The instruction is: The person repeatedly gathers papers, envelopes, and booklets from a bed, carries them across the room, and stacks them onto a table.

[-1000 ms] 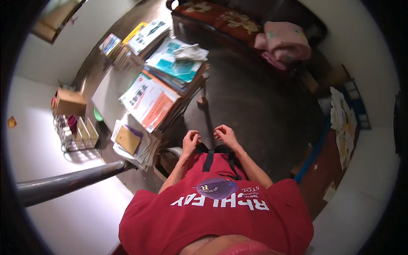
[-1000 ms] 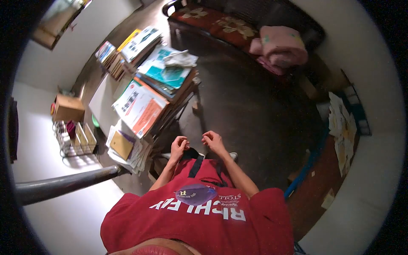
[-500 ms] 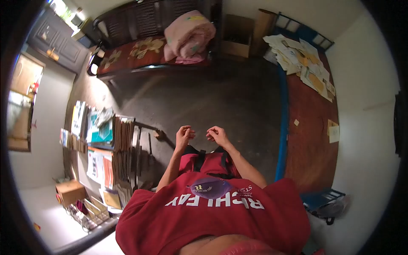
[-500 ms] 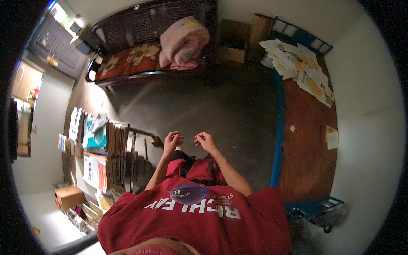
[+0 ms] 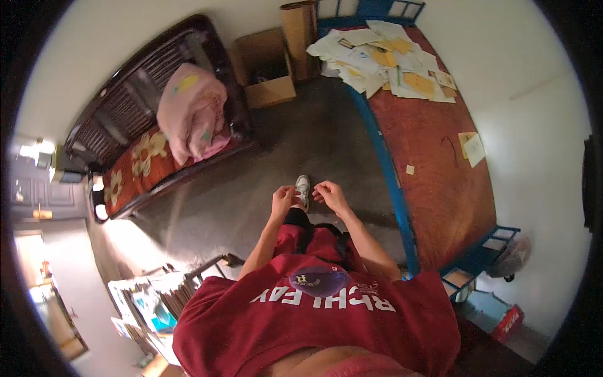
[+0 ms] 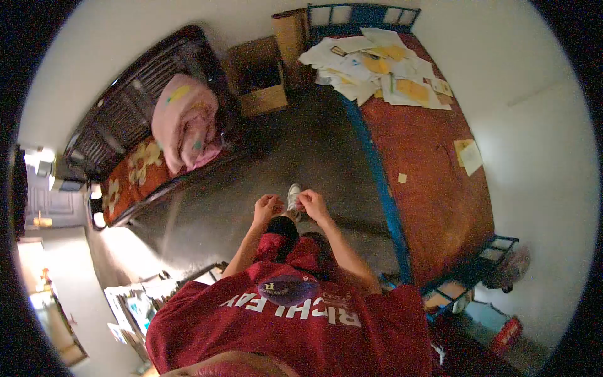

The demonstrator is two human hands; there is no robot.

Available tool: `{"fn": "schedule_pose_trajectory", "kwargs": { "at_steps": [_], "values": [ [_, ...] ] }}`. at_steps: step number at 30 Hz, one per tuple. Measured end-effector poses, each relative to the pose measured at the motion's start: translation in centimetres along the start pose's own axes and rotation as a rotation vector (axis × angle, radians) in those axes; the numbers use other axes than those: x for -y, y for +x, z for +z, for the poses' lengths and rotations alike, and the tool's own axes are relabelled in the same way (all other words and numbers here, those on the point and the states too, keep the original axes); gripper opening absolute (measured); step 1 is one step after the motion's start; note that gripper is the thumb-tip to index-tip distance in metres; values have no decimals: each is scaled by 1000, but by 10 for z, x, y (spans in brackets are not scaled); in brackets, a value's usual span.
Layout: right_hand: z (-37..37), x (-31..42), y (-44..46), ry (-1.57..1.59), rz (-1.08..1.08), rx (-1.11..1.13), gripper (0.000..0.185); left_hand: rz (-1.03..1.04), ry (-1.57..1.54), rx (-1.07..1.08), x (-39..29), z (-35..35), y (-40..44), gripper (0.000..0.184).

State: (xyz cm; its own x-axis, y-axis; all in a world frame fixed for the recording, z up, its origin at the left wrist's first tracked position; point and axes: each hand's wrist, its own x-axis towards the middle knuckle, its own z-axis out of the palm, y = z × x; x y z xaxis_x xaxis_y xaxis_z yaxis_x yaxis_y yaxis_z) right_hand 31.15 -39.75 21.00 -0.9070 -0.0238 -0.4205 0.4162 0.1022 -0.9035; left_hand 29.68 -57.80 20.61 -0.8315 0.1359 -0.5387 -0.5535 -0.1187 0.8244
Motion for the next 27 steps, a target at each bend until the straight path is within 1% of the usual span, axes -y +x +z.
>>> {"fn": "schedule_pose_trajectory", "kwargs": {
  "at_steps": [2, 4, 6, 7, 10, 11, 12, 14, 15, 17, 18, 20, 21, 22, 24, 25, 26, 27],
  "values": [
    [-20, 12, 24, -29, 14, -71, 19, 4, 80, 58, -29, 17, 35, 21],
    [-37, 24, 42, 59, 12, -102, 19, 22, 133, 131, -35, 27, 81, 20],
    [-52, 37, 54, 150, 10, -193, 19, 87, 163, 264, -42, 41, 123, 20],
    [-56, 42, 56, 224, -1, -247, 19, 101, 280, 300, -55, 51, 138, 20],
    [-74, 50, 70, 365, 52, -323, 17, 71, 351, 428, -88, 83, 176, 20],
    [-80, 51, 74, 377, 54, -348, 17, 7, 327, 439, -94, 94, 190, 21],
    [-86, 51, 80, 405, 65, -392, 16, 3, 337, 459, -99, 106, 204, 21],
    [-102, 36, 100, 442, 77, -444, 15, -18, 357, 528, -112, 127, 231, 21],
    [-112, 13, 115, 82, -201, -507, 17, -19, 367, 534, -120, 136, 243, 21],
    [-129, 20, 136, -128, -302, -521, 18, -59, 346, 601, -136, 158, 268, 21],
    [-138, 24, 146, -231, -352, -537, 18, -52, 353, 595, -140, 167, 284, 21],
    [-165, -27, 191, 97, -32, -540, 19, -68, 380, 602, -141, 185, 317, 21],
    [-178, -35, 207, 149, -19, -619, 19, -66, 386, 584, -149, 193, 324, 21],
    [-190, -19, 217, 160, -24, -604, 19, -81, 396, 561, -161, 203, 332, 21],
    [-220, 12, 233, 502, 48, -617, 19, -94, 413, 525, -180, 217, 355, 21],
    [-232, -1, 255, 328, 104, -663, 19, -136, 397, 507, -181, 223, 371, 21],
    [-244, -15, 274, 335, 112, -650, 19, -191, 382, 487, -180, 224, 384, 22],
    [-251, -19, 281, 277, 38, -639, 20, -209, 384, 473, -181, 223, 386, 22]
  ]
}}
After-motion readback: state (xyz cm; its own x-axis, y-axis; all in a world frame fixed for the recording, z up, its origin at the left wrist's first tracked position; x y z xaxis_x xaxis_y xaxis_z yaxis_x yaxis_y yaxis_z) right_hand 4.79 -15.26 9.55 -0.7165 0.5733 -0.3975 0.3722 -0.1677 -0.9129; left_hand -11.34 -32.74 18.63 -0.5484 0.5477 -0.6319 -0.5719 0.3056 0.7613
